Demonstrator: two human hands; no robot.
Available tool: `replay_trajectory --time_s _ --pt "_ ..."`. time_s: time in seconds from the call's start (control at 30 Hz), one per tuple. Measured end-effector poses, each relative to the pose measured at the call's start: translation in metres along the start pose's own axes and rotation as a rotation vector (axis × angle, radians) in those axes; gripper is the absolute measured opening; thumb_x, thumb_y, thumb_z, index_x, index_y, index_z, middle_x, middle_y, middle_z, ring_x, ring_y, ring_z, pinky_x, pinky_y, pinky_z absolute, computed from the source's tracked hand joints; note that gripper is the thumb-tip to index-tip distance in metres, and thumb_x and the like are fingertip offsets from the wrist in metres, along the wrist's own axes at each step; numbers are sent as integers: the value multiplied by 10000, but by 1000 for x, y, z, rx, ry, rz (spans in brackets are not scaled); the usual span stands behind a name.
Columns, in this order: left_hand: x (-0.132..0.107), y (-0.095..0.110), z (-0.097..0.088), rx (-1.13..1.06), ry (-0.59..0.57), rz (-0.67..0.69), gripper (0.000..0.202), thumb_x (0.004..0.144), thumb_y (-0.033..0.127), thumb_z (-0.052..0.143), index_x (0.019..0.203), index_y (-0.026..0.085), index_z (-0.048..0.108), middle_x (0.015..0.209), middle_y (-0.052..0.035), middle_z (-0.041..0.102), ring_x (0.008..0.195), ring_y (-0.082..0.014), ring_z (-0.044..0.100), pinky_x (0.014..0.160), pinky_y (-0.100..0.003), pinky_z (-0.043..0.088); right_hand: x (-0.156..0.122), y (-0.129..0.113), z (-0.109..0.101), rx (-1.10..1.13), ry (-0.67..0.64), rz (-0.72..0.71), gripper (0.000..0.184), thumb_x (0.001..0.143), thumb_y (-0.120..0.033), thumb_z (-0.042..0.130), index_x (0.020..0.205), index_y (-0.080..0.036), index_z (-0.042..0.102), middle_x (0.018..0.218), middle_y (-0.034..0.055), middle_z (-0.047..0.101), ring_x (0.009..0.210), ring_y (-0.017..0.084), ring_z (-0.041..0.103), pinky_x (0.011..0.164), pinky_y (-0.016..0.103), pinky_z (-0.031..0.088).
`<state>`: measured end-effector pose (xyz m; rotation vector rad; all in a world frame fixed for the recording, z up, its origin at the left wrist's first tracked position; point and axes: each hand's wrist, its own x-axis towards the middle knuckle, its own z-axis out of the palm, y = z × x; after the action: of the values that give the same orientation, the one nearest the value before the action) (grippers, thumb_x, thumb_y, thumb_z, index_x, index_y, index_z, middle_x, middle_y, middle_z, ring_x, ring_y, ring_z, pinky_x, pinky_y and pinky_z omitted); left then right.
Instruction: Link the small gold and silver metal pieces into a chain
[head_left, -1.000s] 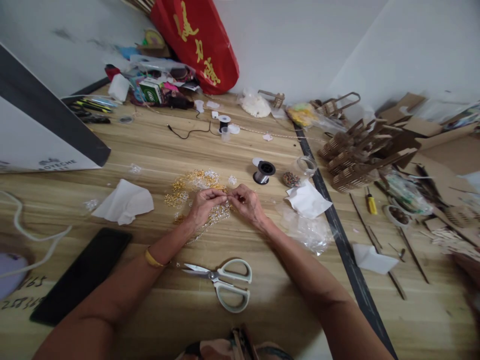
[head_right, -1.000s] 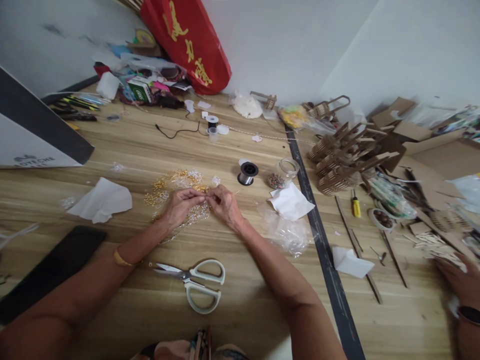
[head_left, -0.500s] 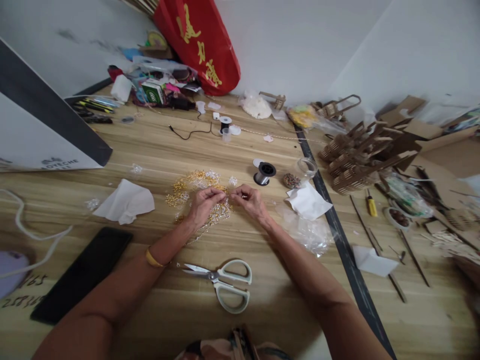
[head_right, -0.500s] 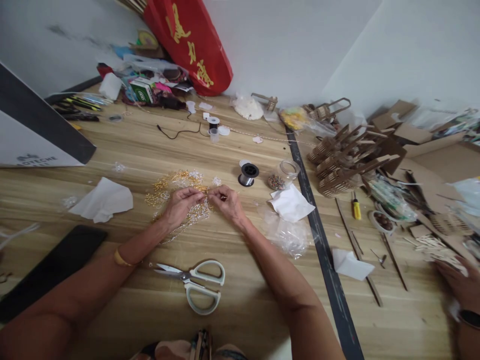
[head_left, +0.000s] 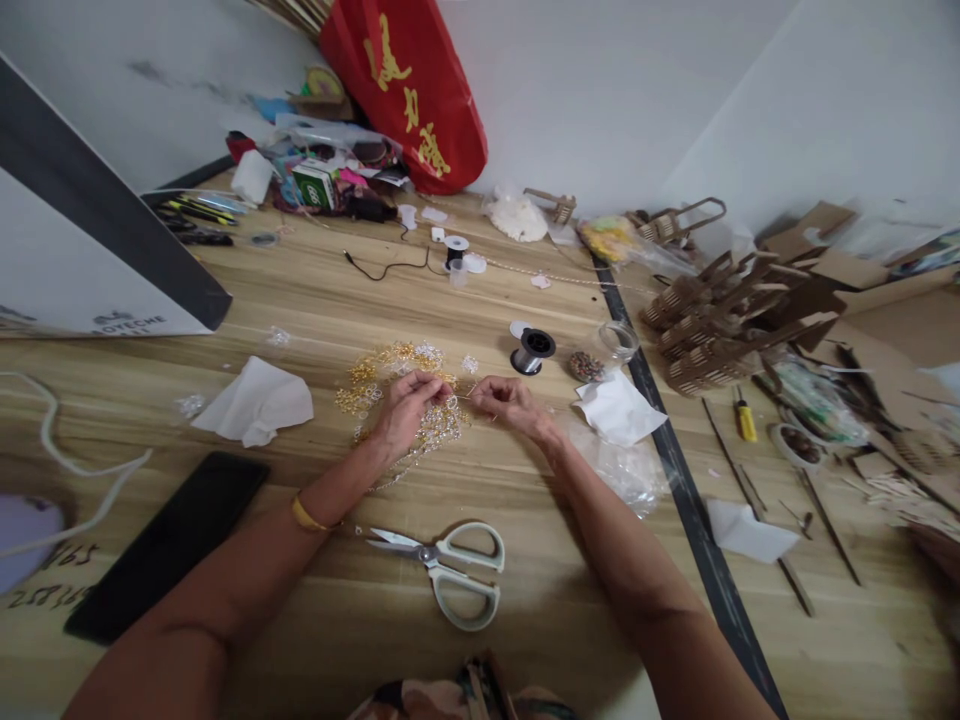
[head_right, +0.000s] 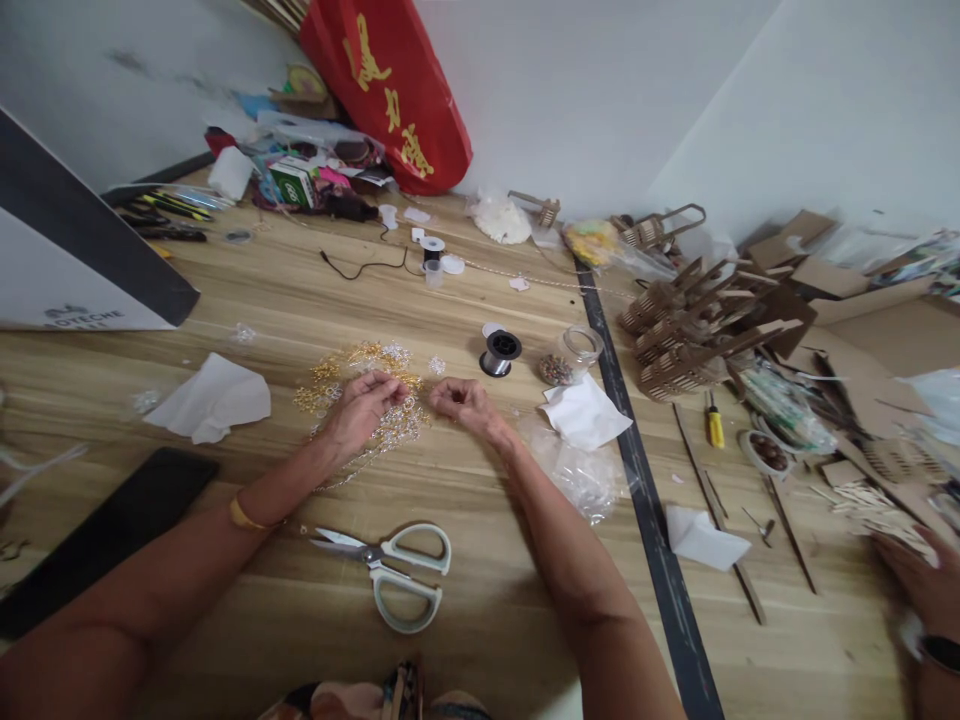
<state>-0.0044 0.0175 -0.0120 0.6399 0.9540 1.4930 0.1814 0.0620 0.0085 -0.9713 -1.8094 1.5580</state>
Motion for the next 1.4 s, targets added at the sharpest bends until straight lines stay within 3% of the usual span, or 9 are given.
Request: replay_trajectory --time_s 0.3,0.43,0.7,0.8,1.0,1.4 --pt "0 2 -2 -42 -51 -50 277 606 253 814 761 138 614 682 -1 671 689 -112 627 717 -257 478 -2 -4 -9 -29 -91 61 341 745 -473 686 772 -136 642 612 -28 564 527 72 483 503 198 368" --pt "-1 4 0 -26 -78 -53 278 637 292 801 772 137 614 659 3 657 634 -103 598 653 -243 460 -2 -4 -12 -10 -145 65 345 781 -487 665 775 -142 658 627 -25 573 550 70 483 528 196 384" --pt "-4 3 4 42 -99 -55 291 629 328 806 753 143 619 593 21 609 556 -88 537 564 -221 417 0 -2 5 548 -87 86 359 707 -486 756 717 -167 592 917 42 661 715 102 607 529 176 447" --pt "-4 1 4 63 -107 -48 295 619 341 807 734 147 617 587 21 605 550 -92 533 566 -229 417 0 1 14 646 -90 120 379 691 -495 765 709 -173 566 811 21 643 677 104 607 538 188 474" --pt "-4 -1 3 169 -111 23 278 630 353 792 673 156 600 562 18 600 547 -99 533 577 -233 414 3 9 18 539 -111 110 366 721 -481 736 669 -161 568 606 -23 557 522 74 493 517 205 467" --pt "-4 -2 3 256 -124 77 243 677 348 754 663 161 601 565 13 606 551 -105 535 592 -237 405 3 11 11 408 -159 150 378 714 -500 709 630 -166 556 576 -32 517 532 85 487 506 214 473"
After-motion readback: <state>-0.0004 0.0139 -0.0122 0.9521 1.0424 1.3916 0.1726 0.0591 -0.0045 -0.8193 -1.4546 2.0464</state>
